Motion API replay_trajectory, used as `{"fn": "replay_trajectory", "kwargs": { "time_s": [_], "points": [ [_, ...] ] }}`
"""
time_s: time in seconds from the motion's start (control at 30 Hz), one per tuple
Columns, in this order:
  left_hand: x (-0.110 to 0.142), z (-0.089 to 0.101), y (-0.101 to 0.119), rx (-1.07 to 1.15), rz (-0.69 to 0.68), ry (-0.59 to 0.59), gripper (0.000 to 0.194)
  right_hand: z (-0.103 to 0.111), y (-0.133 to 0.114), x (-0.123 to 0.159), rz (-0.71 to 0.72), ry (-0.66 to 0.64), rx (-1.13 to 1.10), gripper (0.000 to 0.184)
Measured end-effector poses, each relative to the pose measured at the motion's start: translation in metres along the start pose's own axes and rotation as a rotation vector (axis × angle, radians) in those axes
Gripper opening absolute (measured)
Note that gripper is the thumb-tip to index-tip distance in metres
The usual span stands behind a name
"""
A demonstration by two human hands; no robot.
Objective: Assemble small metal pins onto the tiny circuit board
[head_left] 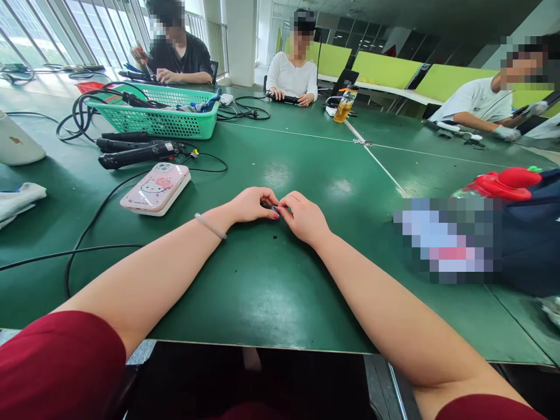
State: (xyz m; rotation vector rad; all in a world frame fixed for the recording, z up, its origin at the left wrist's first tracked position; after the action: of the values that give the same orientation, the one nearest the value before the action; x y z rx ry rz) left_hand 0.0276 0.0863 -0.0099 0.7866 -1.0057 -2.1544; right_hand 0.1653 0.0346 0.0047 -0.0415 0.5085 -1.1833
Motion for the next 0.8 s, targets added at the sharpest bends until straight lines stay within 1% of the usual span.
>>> {"fn": "replay_trajectory", "kwargs": {
  "time_s": [0.37,0.5,0.63,0.8],
  "points": [
    [0.0,-0.001,0.004,0.03,-0.016,-0.004,0.033,0.002,-0.001,0.001,-0.005,0.01,0.0,0.019],
    [-0.001,0.0,0.003,0.035,-0.018,-0.007,0.031,0.003,-0.002,0.002,0.01,0.003,-0.033,0.019],
    [-0.001,-0.001,0.002,0.04,-0.022,-0.009,0.031,0.003,0.0,0.001,-0.011,-0.001,-0.129,0.014],
    [0.0,-0.001,0.004,0.021,-0.037,-0.003,0.032,-0.002,0.01,-0.003,-0.114,0.02,-0.364,0.007]
  ]
}}
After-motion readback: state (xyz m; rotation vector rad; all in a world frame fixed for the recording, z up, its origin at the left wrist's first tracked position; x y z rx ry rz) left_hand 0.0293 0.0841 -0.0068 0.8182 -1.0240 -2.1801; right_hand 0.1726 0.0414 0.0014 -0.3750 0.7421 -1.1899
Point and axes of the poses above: each hand's wrist, its own x-axis away from the middle knuckle, its own z-axis out of the back of the hand, y = z × x, the point moved 5 cm from there along -x, towards the middle knuckle, and after that the axes turned 8 degrees about -z, right-handed, at the moved point
